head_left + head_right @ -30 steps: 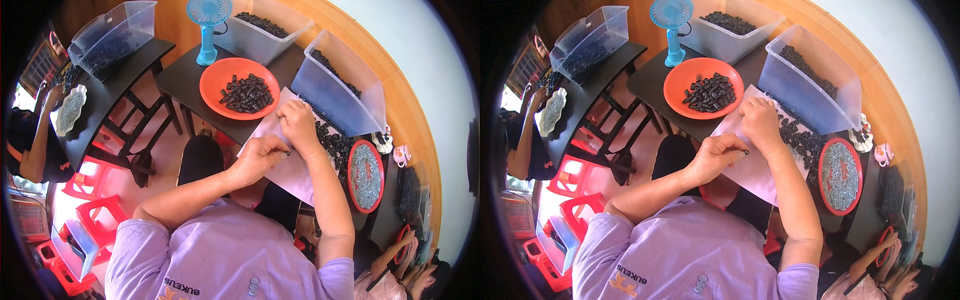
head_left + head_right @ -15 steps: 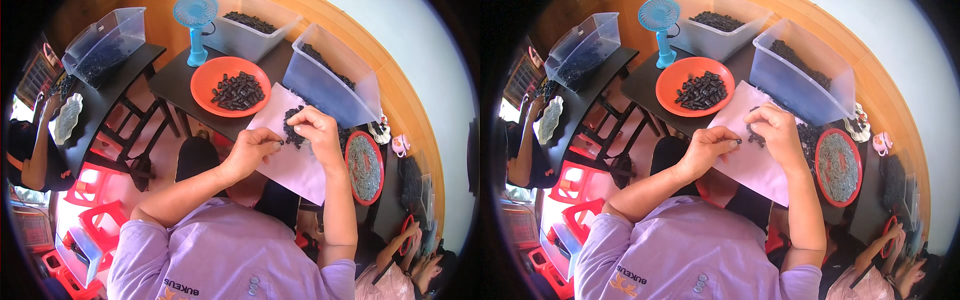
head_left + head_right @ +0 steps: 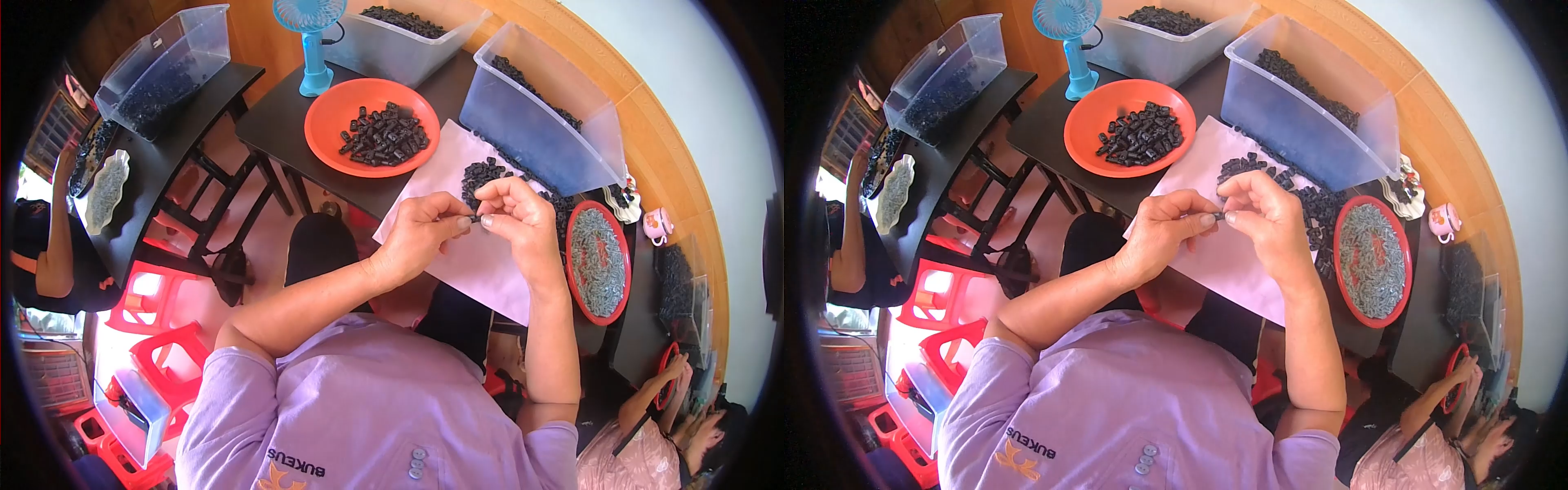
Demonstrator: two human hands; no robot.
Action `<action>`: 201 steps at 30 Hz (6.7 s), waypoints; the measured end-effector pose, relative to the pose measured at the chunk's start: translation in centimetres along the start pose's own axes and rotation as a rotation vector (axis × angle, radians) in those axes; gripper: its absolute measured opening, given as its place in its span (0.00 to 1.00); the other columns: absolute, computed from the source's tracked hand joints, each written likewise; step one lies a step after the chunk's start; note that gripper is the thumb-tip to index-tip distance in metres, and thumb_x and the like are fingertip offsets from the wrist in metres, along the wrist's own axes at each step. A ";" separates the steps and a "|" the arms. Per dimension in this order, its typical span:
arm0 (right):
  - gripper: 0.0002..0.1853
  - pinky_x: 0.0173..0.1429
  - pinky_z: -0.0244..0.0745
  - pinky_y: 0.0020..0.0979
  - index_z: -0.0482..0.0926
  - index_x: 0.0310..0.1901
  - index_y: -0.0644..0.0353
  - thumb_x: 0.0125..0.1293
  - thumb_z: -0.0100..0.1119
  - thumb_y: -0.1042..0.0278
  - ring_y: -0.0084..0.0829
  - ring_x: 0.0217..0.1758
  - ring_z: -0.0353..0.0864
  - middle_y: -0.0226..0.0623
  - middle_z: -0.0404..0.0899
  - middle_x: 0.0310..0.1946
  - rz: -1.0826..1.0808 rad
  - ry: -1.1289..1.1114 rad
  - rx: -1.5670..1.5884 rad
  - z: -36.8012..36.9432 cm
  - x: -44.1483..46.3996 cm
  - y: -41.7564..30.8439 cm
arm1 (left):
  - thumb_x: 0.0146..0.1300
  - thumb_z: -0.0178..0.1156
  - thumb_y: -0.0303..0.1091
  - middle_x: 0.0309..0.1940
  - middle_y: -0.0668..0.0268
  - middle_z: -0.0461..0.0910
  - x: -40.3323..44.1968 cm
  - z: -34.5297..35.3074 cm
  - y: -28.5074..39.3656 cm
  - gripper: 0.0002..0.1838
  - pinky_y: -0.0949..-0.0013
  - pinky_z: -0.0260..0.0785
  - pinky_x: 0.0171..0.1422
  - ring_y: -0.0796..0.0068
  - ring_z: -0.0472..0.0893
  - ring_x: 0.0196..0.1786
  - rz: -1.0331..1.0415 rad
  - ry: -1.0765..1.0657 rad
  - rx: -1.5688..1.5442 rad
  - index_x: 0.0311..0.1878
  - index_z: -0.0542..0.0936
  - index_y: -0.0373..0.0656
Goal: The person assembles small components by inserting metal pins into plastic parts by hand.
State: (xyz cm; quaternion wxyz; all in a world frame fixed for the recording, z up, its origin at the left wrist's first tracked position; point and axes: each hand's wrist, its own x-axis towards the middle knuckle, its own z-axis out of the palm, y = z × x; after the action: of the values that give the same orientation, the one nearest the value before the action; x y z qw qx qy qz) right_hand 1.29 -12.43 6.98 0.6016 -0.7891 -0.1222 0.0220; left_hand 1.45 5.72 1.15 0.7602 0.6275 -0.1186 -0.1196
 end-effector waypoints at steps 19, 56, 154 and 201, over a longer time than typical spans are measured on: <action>0.17 0.43 0.78 0.40 0.80 0.45 0.58 0.56 0.57 0.87 0.41 0.38 0.85 0.40 0.84 0.34 -0.368 0.212 -0.579 2.4 -1.0 0.6 | 0.67 0.63 0.26 0.29 0.73 0.80 0.2 0.9 -2.3 0.04 0.77 0.69 0.36 0.86 0.75 0.32 0.129 0.058 -0.003 0.42 0.83 0.38; 0.13 0.38 0.74 0.42 0.77 0.40 0.60 0.52 0.58 0.84 0.41 0.32 0.79 0.37 0.77 0.28 -0.719 0.199 -0.849 3.0 -0.7 1.1 | 0.65 0.57 0.21 0.28 0.63 0.80 -0.7 3.5 -3.1 0.03 0.70 0.72 0.37 0.76 0.78 0.31 0.125 0.253 -0.260 0.38 0.78 0.31; 0.14 0.52 0.66 0.42 0.82 0.42 0.57 0.51 0.67 0.76 0.41 0.51 0.77 0.35 0.78 0.45 -0.688 0.268 -0.967 2.5 -1.6 1.5 | 0.72 0.42 0.74 0.61 0.54 0.72 1.8 0.8 1.6 0.54 0.57 0.60 0.74 0.63 0.72 0.58 -0.439 -0.059 -0.894 0.77 0.58 0.28; 0.06 0.48 0.65 0.39 0.79 0.30 0.55 0.52 0.67 0.75 0.36 0.47 0.77 0.29 0.77 0.37 -0.583 0.335 -0.744 4.6 0.5 3.8 | 0.73 0.46 0.69 0.70 0.46 0.67 2.8 0.8 1.2 0.50 0.58 0.56 0.78 0.58 0.70 0.69 -0.213 -0.004 -0.760 0.78 0.57 0.29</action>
State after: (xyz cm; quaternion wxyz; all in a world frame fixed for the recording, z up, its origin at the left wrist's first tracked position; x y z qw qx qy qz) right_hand 1.52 -8.90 2.12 0.2720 -0.8757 -0.2389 -0.3194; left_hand 3.89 4.30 2.56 0.9215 0.3097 -0.0013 -0.2344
